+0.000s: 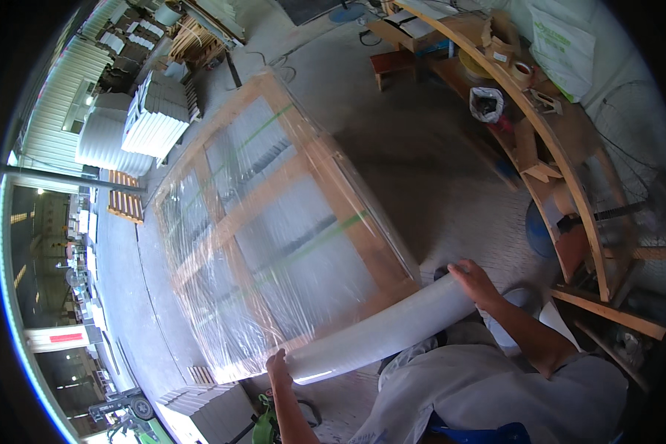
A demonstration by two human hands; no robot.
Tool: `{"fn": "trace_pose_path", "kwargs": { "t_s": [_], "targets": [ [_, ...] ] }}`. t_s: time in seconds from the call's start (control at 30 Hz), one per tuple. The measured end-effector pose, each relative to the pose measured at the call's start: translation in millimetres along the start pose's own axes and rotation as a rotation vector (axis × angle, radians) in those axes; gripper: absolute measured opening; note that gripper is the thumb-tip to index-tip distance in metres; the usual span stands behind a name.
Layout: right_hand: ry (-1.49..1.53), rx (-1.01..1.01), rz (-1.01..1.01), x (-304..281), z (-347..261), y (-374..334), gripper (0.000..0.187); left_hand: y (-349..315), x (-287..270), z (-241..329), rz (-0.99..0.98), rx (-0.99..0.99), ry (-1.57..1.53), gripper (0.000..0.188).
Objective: The person wraps a wooden pallet loaded with white rectangular items using a roll of clear stretch film. They walk around the pallet, pulling and applying the film in multiple overlapping layers to secure the load. The person finishes by tearing off the film and placing the roll aside.
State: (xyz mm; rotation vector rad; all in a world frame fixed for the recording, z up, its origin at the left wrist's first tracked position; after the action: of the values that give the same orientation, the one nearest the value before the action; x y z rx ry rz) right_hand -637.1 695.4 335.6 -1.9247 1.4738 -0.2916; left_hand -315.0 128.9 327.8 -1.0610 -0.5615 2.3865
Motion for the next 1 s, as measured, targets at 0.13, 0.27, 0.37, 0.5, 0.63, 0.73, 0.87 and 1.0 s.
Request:
{"fn": "trace_pose_path", "kwargs": {
  "t_s": [0.13, 0.27, 0.37, 0.5, 0.63, 0.73, 0.87, 1.0],
  "targets": [
    [-0.029, -0.090, 0.135, 8.7, -37.7, 42.2, 0.067, 38.7, 12.3, 44.6, 0.013, 0.023, -0.009, 0.035],
    [0.092, -0.103, 0.112, 29.4, -87.9, 108.5, 0.070, 104.6, 41.1, 98.3, -0.062, 0.043, -0.085, 0.040],
    [0.153, -0.129, 0.127, 42.8, -132.7, 159.0, 0.066, 158.2, 57.5, 147.0, -0.053, 0.069, -0.123, 0.044],
    [0.221, -0.184, 0.090, 62.7, -206.0, 240.8, 0.060, 255.5, 84.3, 225.0, -0.071, 0.151, -0.209, 0.047],
    [0.240, -0.335, 0.208, 79.8, -304.3, 327.3, 0.062, 352.5, 106.9, 348.0, 0.038, 0.380, -0.023, 0.050],
    [0.240, -0.376, 0.149, 98.9, -374.5, 399.7, 0.051, 375.1, 133.0, 430.7, 0.036, 0.325, 0.248, 0.066],
    [-0.013, -0.416, 0.165, 127.3, -433.9, 460.2, 0.059, 297.2, 240.2, 529.2, 0.170, 0.906, 1.296, 0.071],
    [-0.155, -0.538, 0.393, 132.4, -462.1, 472.6, 0.075, 224.1, 290.4, 567.1, 0.632, 1.355, 0.854, 0.076]
  ]
}}
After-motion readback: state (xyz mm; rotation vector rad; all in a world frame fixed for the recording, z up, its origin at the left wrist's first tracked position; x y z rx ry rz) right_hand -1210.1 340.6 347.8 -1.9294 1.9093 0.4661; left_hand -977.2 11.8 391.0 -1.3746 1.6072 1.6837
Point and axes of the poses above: each hand's wrist, its own y-axis towards the middle knuckle, its own x-axis out of the palm, z = x × y, the point moved 10 cm from there along y, towards the middle knuckle, and after that the axes turned 2 degrees about y, right-handed, at the moved point
